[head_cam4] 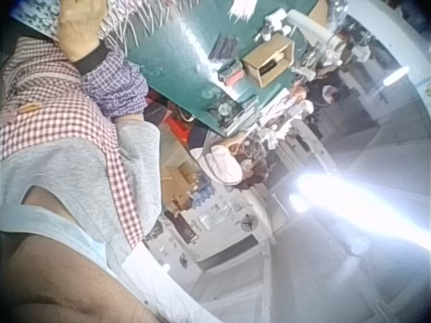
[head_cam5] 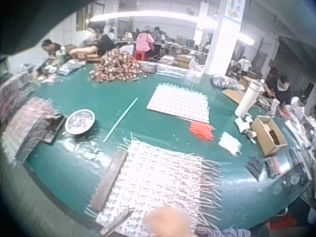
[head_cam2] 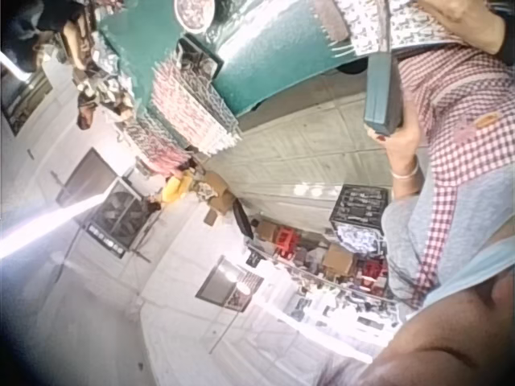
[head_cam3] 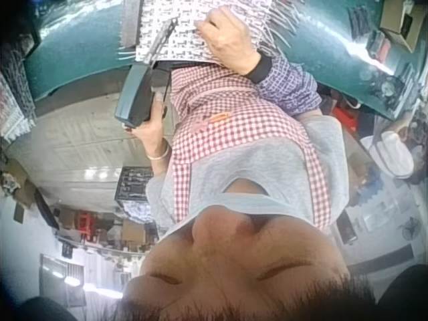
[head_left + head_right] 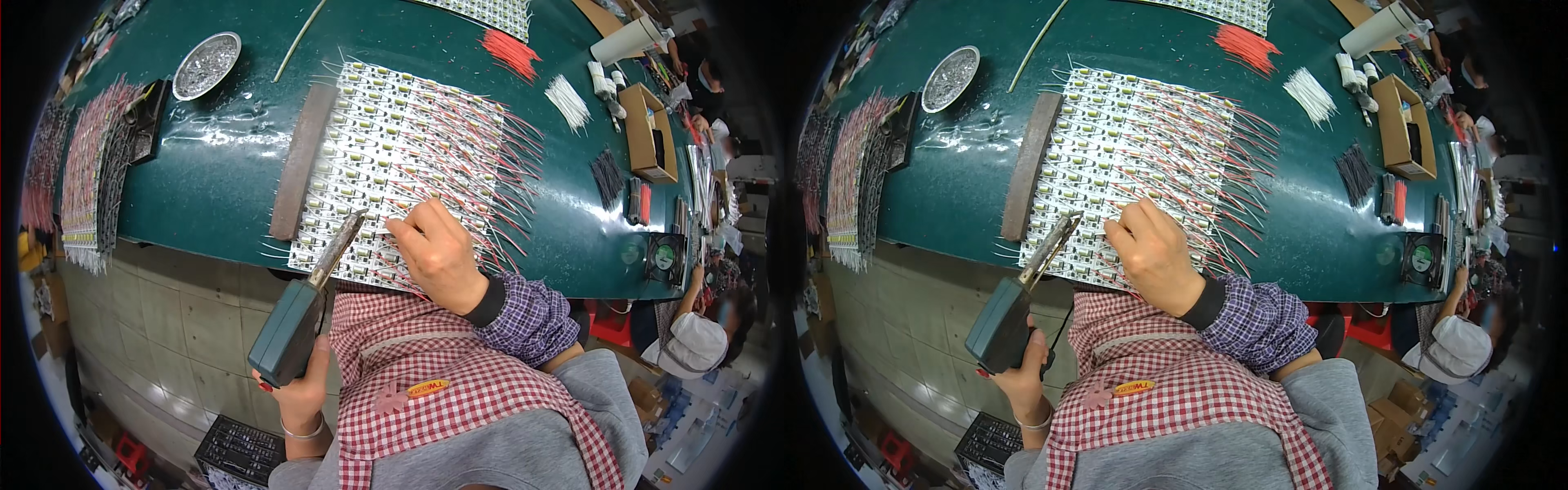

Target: Soldering or assembling small wires onto a grid of LED components on a factory workbench.

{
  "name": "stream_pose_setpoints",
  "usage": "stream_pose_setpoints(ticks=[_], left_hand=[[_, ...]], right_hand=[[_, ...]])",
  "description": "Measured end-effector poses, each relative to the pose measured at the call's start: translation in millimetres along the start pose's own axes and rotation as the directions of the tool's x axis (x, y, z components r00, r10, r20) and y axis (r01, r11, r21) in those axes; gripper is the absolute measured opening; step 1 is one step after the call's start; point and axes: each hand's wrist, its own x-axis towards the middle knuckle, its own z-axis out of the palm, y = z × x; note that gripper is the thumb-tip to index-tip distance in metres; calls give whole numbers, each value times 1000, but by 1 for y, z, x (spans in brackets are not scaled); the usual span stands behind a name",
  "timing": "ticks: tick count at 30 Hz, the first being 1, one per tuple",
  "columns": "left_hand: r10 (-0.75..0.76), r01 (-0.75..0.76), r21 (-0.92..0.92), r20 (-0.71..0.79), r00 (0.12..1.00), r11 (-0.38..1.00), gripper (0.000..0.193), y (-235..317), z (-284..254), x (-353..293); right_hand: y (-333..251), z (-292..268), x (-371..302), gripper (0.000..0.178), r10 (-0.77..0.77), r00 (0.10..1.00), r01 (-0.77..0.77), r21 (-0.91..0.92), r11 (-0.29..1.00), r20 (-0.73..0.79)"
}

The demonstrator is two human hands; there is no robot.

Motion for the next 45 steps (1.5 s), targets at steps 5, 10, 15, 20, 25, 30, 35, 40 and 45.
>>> stream_pose_setpoints(ticks=[5,10,15,20,25,30,35,40,45], left_hand=[[-101,98,-59,-40,994,993,30,8,3,-1],[-107,102,-82,-51,993,991,30,13,5,-1],[-16,15,-33,-19,1000,999,32,5,2,-4],[-28,26,-44,-49,998,999,32,-2,1,-9],[-97,92,-76,-59,994,993,31,2,0,-13],[-140,137,-52,-73,987,989,31,15,1,-16],[-136,133,-55,-49,990,990,30,14,0,-18],[-106,108,48,-42,993,993,32,4,1,-24],[-96,98,30,-64,993,995,28,3,5,-24]], right_hand=[[-1,-1,0,22,5,1000,-5,-1,1000,17],[-1,-4,0,24,1,999,0,-5,1000,51],[0,-5,0,27,-26,999,25,14,1000,21],[-11,-16,-1,32,-24,1000,24,27,999,-5],[-15,-10,-8,29,8,1000,-9,50,999,5],[-14,-4,-12,26,41,999,-42,40,998,28],[-13,-3,-13,25,20,1000,-21,56,998,17],[-13,-3,-13,24,17,1000,-18,64,998,19],[-13,-2,-13,24,14,999,-16,59,998,32]])
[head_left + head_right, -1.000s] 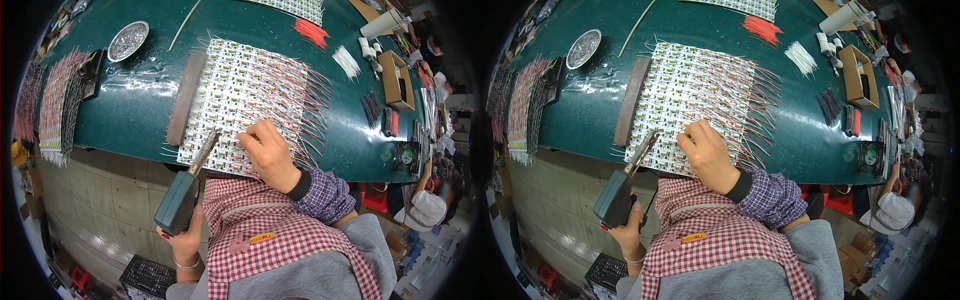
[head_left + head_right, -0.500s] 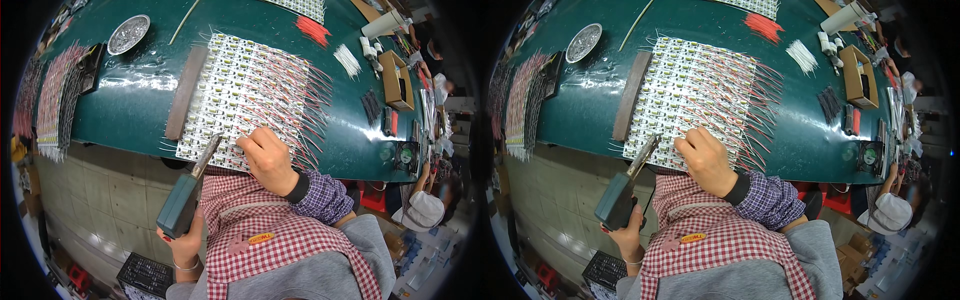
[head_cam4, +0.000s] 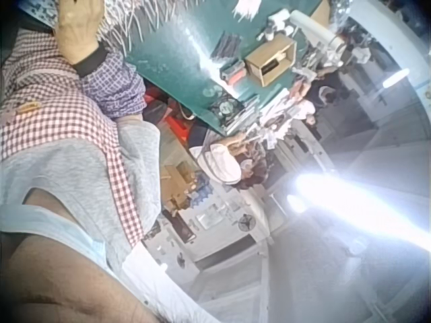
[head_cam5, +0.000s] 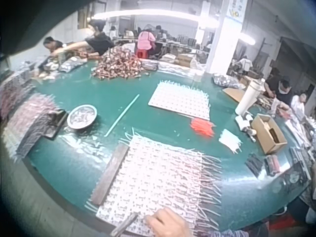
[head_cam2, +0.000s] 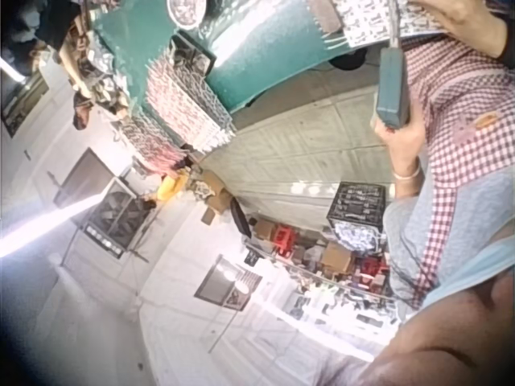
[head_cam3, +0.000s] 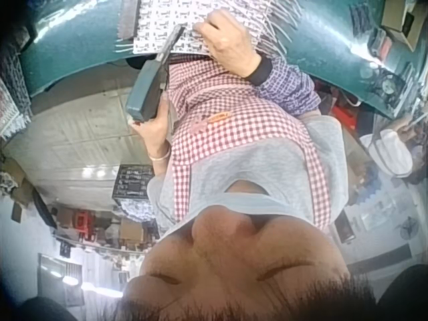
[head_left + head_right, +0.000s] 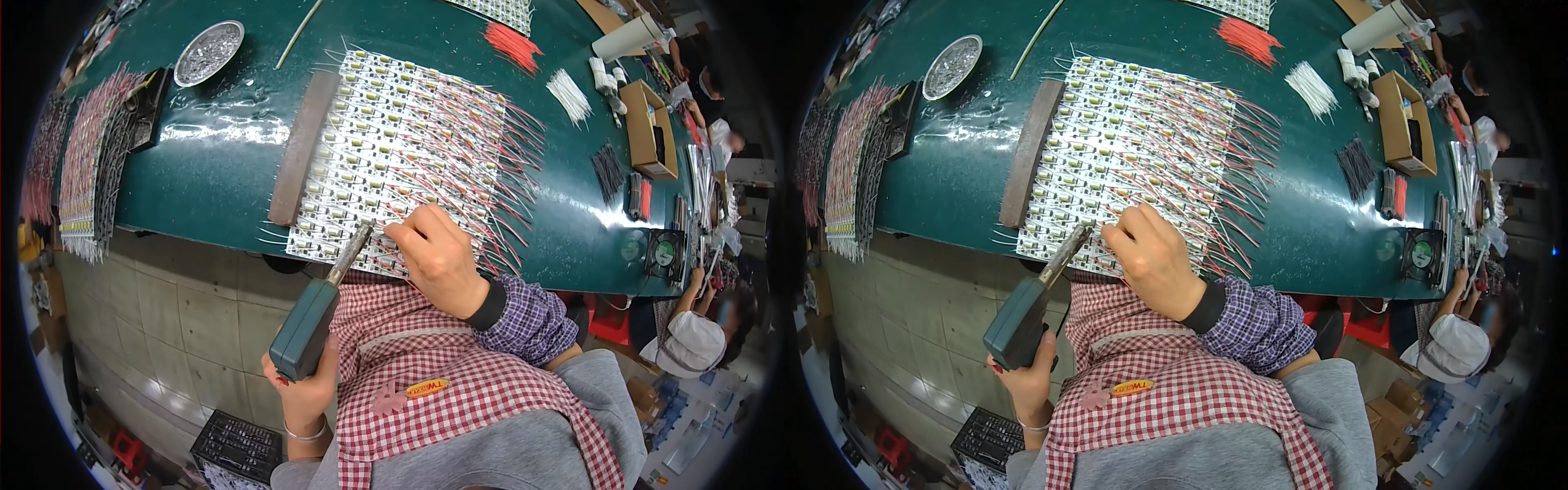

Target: Soldering or assembling small wires onto a grid of LED components on a factory workbench.

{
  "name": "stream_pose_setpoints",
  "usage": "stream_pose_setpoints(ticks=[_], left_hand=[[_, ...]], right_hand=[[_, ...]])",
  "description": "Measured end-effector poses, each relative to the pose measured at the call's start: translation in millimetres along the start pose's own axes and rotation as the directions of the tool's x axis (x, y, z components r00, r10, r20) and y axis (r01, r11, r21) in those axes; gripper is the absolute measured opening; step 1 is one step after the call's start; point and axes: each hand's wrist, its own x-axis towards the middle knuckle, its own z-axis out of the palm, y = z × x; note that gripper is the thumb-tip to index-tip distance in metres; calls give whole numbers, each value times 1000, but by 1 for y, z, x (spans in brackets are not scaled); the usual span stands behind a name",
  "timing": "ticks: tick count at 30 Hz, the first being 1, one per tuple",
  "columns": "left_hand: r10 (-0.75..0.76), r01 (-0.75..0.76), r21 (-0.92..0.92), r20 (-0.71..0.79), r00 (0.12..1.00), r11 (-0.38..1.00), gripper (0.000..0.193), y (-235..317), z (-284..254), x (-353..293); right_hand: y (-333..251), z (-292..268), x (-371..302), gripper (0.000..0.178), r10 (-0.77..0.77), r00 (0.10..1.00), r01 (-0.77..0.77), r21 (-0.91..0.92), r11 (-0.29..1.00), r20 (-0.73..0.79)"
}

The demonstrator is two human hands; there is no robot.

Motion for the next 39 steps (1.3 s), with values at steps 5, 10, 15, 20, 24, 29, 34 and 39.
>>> stream_pose_setpoints(ticks=[5,10,15,20,24,29,34,39], left_hand=[[62,-58,-34,104,993,998,19,17,2,17],[62,-65,24,119,991,998,20,20,-2,16],[-44,44,-14,38,998,999,26,10,-8,4],[-25,25,8,18,1000,1000,28,8,-8,-1],[-19,19,-32,-3,1000,999,26,10,-7,-2],[25,-25,27,-3,1000,999,27,5,-2,0],[52,-53,28,40,998,998,26,-5,0,0],[4,-4,-1,127,992,1000,25,10,-1,8]], right_hand=[[0,0,0,24,-4,1000,4,0,1000,-2],[2,1,-1,24,0,1000,0,-1,1000,4],[0,0,0,23,-2,1000,2,-13,1000,3],[1,0,-1,23,-1,1000,1,-10,1000,3],[1,2,-2,24,6,1000,-6,5,1000,-14],[0,2,0,24,11,998,-10,21,1000,-56],[1,2,-2,23,2,1000,-1,18,1000,-31],[1,3,-3,22,6,999,-5,18,1000,-34]])
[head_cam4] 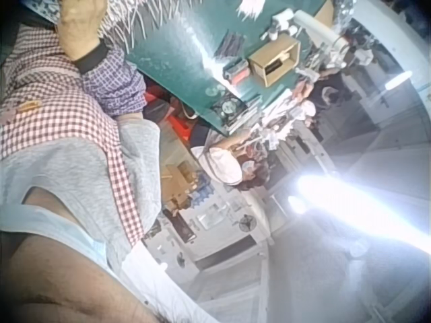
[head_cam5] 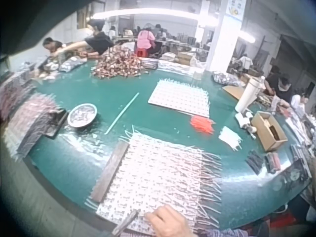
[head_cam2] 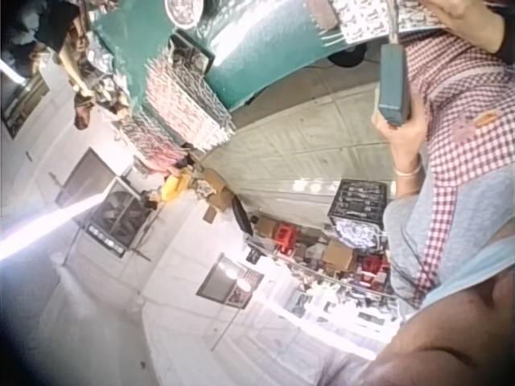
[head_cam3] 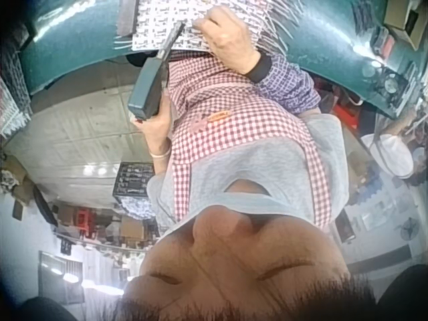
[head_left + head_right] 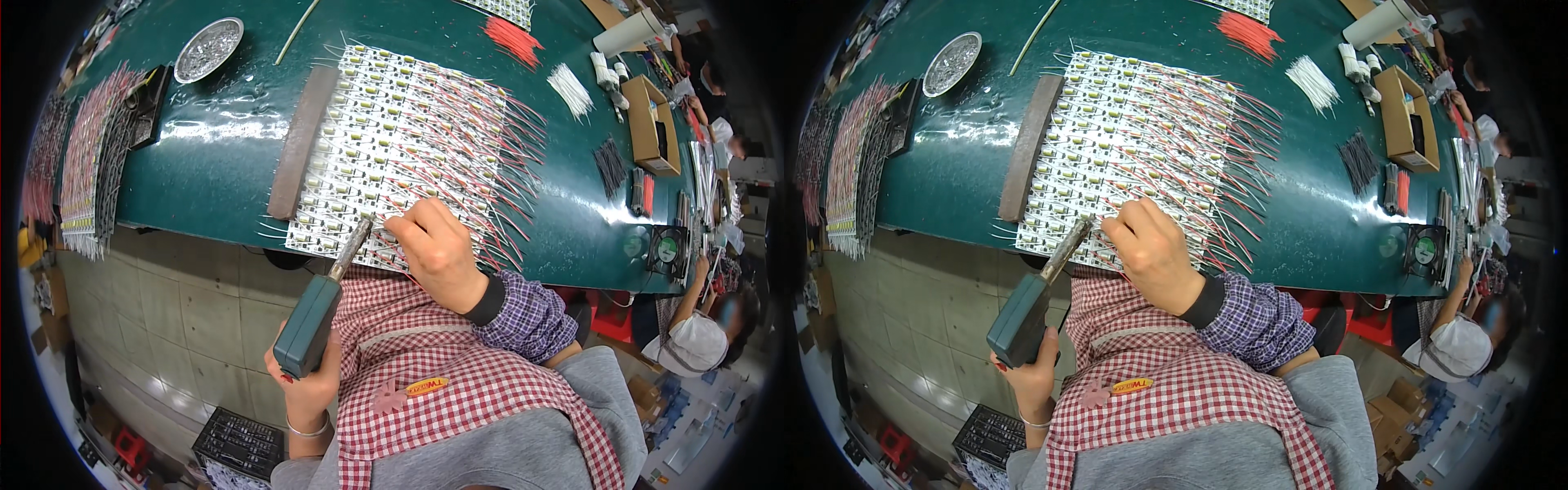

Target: Soldering or assembling small wires onto a grid of LED components on a factory workbench.

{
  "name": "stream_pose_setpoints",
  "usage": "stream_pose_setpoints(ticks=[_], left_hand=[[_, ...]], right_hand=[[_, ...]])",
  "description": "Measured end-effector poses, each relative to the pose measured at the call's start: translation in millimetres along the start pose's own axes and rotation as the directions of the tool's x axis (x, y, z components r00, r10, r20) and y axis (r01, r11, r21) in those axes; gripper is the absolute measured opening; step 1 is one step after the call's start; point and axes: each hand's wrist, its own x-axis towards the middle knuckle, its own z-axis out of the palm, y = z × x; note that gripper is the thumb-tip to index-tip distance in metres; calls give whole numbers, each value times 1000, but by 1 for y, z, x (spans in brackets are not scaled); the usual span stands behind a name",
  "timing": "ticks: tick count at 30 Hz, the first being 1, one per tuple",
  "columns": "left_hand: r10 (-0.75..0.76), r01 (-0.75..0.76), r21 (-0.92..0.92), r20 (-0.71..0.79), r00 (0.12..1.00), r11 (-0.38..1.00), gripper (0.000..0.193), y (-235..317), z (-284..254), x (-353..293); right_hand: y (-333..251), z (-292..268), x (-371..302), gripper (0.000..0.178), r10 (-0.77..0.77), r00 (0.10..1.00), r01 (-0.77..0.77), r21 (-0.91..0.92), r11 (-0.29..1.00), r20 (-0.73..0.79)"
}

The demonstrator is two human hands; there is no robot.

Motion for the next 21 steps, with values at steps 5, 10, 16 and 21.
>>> stream_pose_setpoints(ticks=[5,10,16,21], left_hand=[[125,-118,95,-73,989,988,26,-24,-6,-17],[137,-138,-9,-77,988,990,30,-18,-6,-15],[-18,10,-52,-141,990,999,30,-7,-2,-17],[-19,11,-52,-161,987,999,29,-6,-3,-19]], right_hand=[[0,0,0,22,-8,1000,8,2,1000,-1],[0,1,-1,21,-11,1000,11,-5,1000,-11],[0,1,-2,22,-9,1000,9,-7,1000,-14],[-5,-7,-1,24,-22,999,21,-49,999,-29]])
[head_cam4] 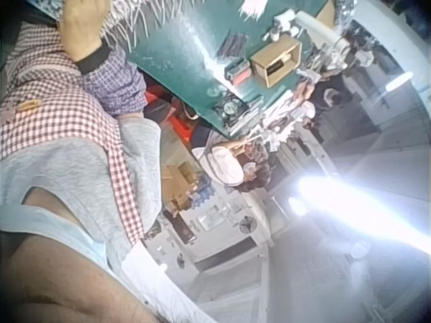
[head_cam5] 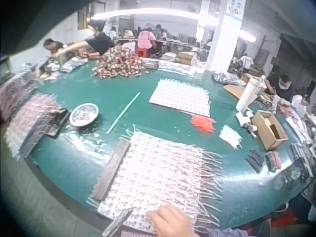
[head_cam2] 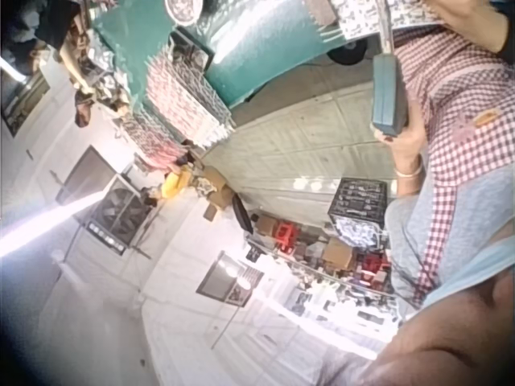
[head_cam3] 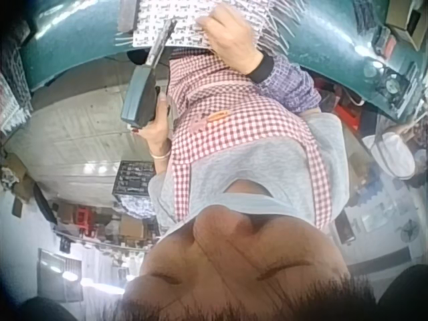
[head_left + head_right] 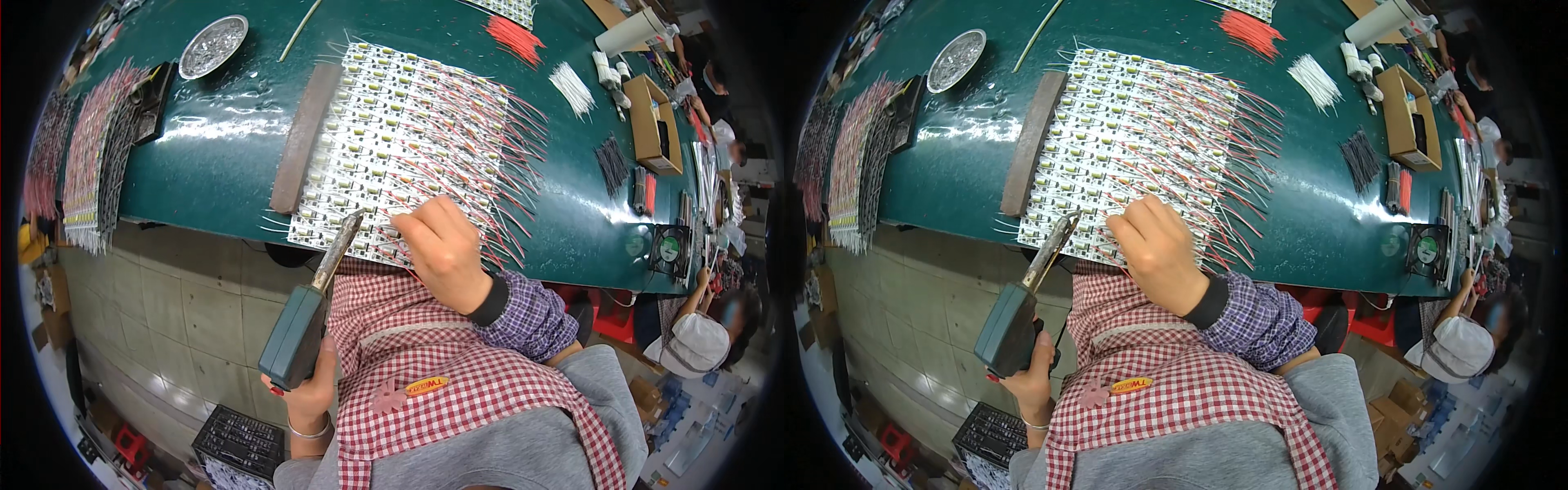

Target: Soldering or assembling small wires onto a grid of LED components on a factory workbench.

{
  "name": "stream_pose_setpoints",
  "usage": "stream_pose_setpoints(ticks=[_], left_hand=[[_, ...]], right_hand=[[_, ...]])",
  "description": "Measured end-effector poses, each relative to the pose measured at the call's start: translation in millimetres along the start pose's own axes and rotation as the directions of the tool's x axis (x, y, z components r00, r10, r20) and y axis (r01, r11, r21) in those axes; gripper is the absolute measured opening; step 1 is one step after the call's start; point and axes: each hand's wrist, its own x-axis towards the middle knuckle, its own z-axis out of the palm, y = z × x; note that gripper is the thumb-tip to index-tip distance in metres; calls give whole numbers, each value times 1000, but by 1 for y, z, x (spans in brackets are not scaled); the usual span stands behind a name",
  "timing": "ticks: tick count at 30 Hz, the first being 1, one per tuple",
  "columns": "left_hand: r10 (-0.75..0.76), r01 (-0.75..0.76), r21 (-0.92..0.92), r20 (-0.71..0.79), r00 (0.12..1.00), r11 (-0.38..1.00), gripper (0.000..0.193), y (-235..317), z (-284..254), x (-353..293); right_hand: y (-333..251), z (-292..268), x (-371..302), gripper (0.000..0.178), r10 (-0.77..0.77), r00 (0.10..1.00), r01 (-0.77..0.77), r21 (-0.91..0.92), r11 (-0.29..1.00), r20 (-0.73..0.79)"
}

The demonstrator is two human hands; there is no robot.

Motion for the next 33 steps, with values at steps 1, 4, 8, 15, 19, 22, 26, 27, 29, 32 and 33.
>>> stream_pose_setpoints(ticks=[1,4,8,15,19,22,26,27,29,32,33], left_hand=[[-4,4,0,-1,1000,1000,29,1,0,0],[-18,18,1,-3,1000,1000,29,3,-1,-1],[-34,34,7,4,999,999,29,4,-4,-3],[23,-22,82,-23,999,996,26,-3,-5,-8],[35,-37,54,38,999,998,25,-2,-4,-5],[107,-114,113,65,992,987,23,-9,-5,-6],[56,-68,98,114,992,993,21,-5,-8,-4],[59,-71,110,116,992,991,21,-5,-8,-4],[9,-17,82,100,995,997,22,-2,-7,-4],[-32,29,67,45,998,997,24,-4,-9,-10],[-40,38,67,20,999,997,25,-6,-10,-12]], right_hand=[[-3,-4,0,25,-16,1000,16,-5,1000,-16],[-10,-9,3,26,-66,994,69,30,997,-87],[-11,-3,-2,26,-11,1000,13,89,996,-25],[-10,4,-7,21,-9,1000,7,57,998,25],[-11,4,-7,17,-8,999,6,37,999,41],[-11,4,-8,19,-11,998,9,25,1000,57],[-11,4,-9,20,-13,998,11,26,1000,61],[-11,4,-8,20,-13,998,11,25,1000,63],[-11,4,-8,20,-14,998,13,21,1000,64],[-11,5,-8,20,-17,998,15,20,1000,62],[-10,5,-8,20,-17,998,15,24,1000,62]])
